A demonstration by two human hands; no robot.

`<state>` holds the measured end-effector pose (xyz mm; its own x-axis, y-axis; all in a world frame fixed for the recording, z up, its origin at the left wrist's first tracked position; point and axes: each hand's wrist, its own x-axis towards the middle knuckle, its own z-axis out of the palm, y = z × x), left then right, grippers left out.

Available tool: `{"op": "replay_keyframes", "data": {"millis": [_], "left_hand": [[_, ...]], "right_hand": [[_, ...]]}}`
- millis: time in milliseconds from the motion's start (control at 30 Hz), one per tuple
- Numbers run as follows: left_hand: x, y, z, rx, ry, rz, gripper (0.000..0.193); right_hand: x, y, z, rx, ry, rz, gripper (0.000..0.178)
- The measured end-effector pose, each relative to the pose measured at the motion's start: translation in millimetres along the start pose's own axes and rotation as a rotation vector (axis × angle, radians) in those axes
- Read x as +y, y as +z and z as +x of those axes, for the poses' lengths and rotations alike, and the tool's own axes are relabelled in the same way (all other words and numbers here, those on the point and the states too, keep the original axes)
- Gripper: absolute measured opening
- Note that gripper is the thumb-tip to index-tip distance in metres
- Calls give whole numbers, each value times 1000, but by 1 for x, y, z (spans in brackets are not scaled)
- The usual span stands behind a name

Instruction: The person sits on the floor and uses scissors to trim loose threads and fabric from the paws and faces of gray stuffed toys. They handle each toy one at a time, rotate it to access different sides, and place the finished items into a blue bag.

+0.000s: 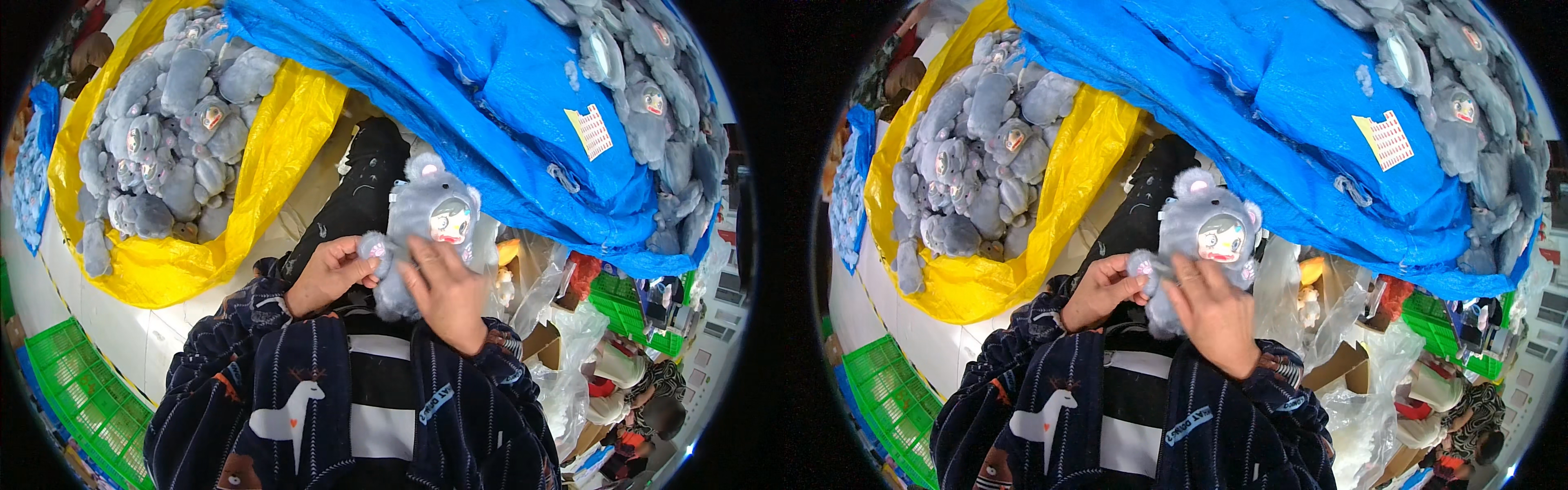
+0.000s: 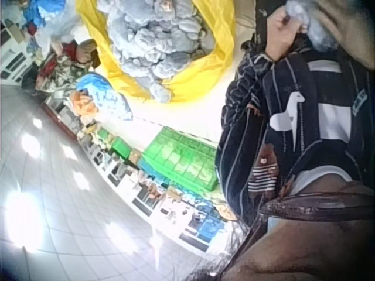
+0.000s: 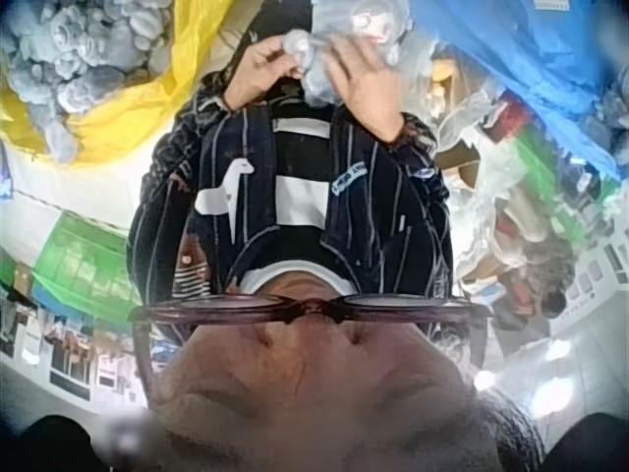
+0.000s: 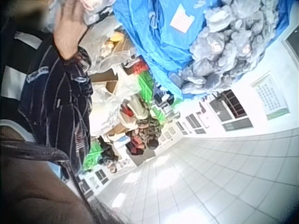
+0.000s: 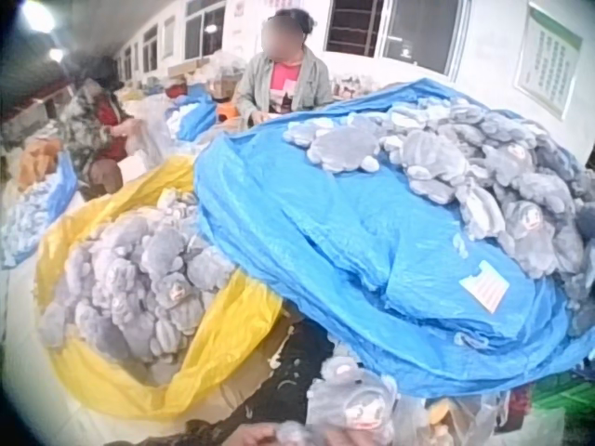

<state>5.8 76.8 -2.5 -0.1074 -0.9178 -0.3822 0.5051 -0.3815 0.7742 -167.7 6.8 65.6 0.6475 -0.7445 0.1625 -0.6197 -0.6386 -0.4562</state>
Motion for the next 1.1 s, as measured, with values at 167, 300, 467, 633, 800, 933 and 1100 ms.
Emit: {"op": "replay_keyframes", "data": {"millis": [167, 300, 467, 633, 800, 933, 1100], "left_hand": [[0, 0, -2, 0, 18, 19, 19], [0, -1, -1, -15, 11, -2, 18], [-2, 0, -3, 5, 18, 39, 17], [-3, 0, 0, -14, 34, 11, 18], [-4, -3, -4, -16, 46, 42, 20], [-1, -2, -2, -26, 39, 73, 23], [-12, -17, 3, 53, 255, 494, 31]], "right_hand": [[5, 4, 3, 35, 77, -130, 32], [-3, -7, 0, -24, -31, 74, 28], [8, 3, 2, 1, 101, -91, 31], [-1, -3, -2, -23, -56, 12, 30], [9, -4, -2, 4, -40, 40, 31], [7, 0, -4, -1, -8, -25, 31], [40, -17, -15, 152, 125, 356, 32]]}}
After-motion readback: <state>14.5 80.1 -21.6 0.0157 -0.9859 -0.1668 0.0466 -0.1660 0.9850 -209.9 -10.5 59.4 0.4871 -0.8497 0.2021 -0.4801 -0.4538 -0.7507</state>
